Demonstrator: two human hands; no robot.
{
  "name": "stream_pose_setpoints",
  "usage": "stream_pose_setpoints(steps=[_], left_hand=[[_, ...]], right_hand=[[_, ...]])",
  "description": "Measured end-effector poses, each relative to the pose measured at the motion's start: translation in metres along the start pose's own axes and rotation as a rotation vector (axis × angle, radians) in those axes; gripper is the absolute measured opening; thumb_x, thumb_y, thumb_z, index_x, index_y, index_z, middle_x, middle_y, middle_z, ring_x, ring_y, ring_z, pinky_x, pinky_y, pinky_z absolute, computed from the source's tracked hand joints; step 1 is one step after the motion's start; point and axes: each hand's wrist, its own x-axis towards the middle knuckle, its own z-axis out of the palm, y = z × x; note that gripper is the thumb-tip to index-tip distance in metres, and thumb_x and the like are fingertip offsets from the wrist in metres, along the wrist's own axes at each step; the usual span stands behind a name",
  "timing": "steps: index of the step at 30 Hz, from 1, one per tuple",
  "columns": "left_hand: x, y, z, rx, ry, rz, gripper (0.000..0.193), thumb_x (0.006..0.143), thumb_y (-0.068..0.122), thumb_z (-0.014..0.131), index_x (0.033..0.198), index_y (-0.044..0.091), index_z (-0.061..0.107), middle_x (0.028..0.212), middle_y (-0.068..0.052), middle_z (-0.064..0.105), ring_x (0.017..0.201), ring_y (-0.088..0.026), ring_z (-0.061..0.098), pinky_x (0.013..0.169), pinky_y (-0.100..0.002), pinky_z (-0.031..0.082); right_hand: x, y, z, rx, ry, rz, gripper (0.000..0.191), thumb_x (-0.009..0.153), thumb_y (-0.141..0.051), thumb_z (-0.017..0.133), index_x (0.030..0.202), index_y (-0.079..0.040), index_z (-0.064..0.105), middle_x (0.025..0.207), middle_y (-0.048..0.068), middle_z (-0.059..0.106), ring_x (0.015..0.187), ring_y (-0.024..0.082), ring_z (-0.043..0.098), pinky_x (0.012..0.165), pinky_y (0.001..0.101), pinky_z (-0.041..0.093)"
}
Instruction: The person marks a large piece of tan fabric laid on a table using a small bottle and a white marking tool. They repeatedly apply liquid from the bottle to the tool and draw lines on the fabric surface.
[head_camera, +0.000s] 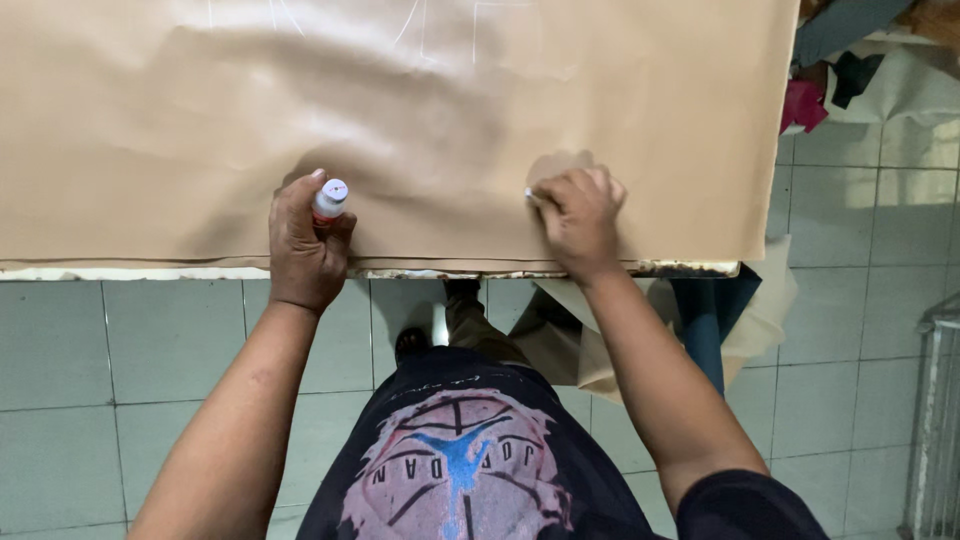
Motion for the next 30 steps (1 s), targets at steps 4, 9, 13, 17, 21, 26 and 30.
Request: stream_pose_setpoints(steps=[4,9,13,17,21,26,30], left_hand=[[0.001,0.001,0.000,-0.015,0.004,-0.001,0.054,0.102,0.009,0.072,0.148,0.015,0.045,0.135,-0.012,0.058,0.122,-0.035,0.055,0.106,-0.046,0.047],[0.004,0.002,-0.002,-0.009,0.012,-0.006,0.054,0.102,0.011,0.074,0.147,0.017,0.045,0.133,-0.012,0.058,0.120,-0.034,0.056,0.103,-0.045,0.049],[0.004,0.002,-0.003,-0.023,0.014,0.010,0.055,0.101,0.010,0.073,0.148,0.016,0.044,0.133,-0.012,0.058,0.121,-0.034,0.056,0.104,-0.045,0.050],[0.005,0.002,-0.004,-0.037,0.017,-0.011,0.056,0.101,0.010,0.074,0.148,0.017,0.044,0.131,-0.013,0.059,0.118,-0.034,0.057,0.100,-0.043,0.051],[0.006,0.000,-0.005,-0.048,0.023,-0.007,0.056,0.100,0.011,0.073,0.147,0.018,0.045,0.132,-0.013,0.059,0.118,-0.035,0.058,0.101,-0.043,0.052],[0.006,-0.003,-0.005,-0.026,0.041,0.010,0.055,0.101,0.015,0.075,0.148,0.017,0.045,0.132,-0.014,0.059,0.118,-0.035,0.058,0.101,-0.044,0.051],[0.004,-0.003,-0.006,-0.054,0.032,-0.016,0.054,0.103,0.017,0.073,0.149,0.018,0.045,0.133,-0.013,0.059,0.119,-0.034,0.058,0.102,-0.042,0.052]], right_hand=[[-0.014,-0.015,-0.005,-0.026,-0.048,-0.081,0.004,0.092,-0.014,0.076,0.094,-0.015,0.073,0.096,0.001,0.067,0.103,0.025,0.057,0.100,0.0424,0.032],[-0.023,-0.016,-0.008,-0.026,-0.153,-0.048,0.005,0.089,-0.018,0.078,0.091,-0.017,0.074,0.090,-0.001,0.066,0.097,0.024,0.058,0.098,0.0438,0.030],[-0.014,-0.013,0.003,-0.007,-0.011,0.000,0.003,0.095,-0.018,0.076,0.096,-0.017,0.073,0.097,-0.001,0.068,0.102,0.025,0.057,0.101,0.0418,0.031],[-0.020,-0.013,0.001,-0.039,-0.080,-0.064,0.002,0.094,-0.017,0.074,0.096,-0.018,0.073,0.096,-0.001,0.068,0.102,0.024,0.059,0.100,0.0443,0.029],[-0.020,-0.011,0.002,-0.077,-0.035,-0.047,0.008,0.092,-0.023,0.077,0.093,-0.017,0.072,0.097,0.001,0.067,0.102,0.027,0.057,0.099,0.0440,0.029],[0.015,-0.025,0.050,-0.084,0.028,-0.032,0.009,0.095,-0.026,0.077,0.097,-0.017,0.073,0.099,0.000,0.067,0.103,0.023,0.058,0.106,0.0444,0.030],[0.024,-0.036,0.060,0.007,-0.056,-0.099,0.009,0.094,-0.027,0.079,0.095,-0.019,0.074,0.095,-0.002,0.067,0.100,0.021,0.059,0.105,0.0471,0.029]])
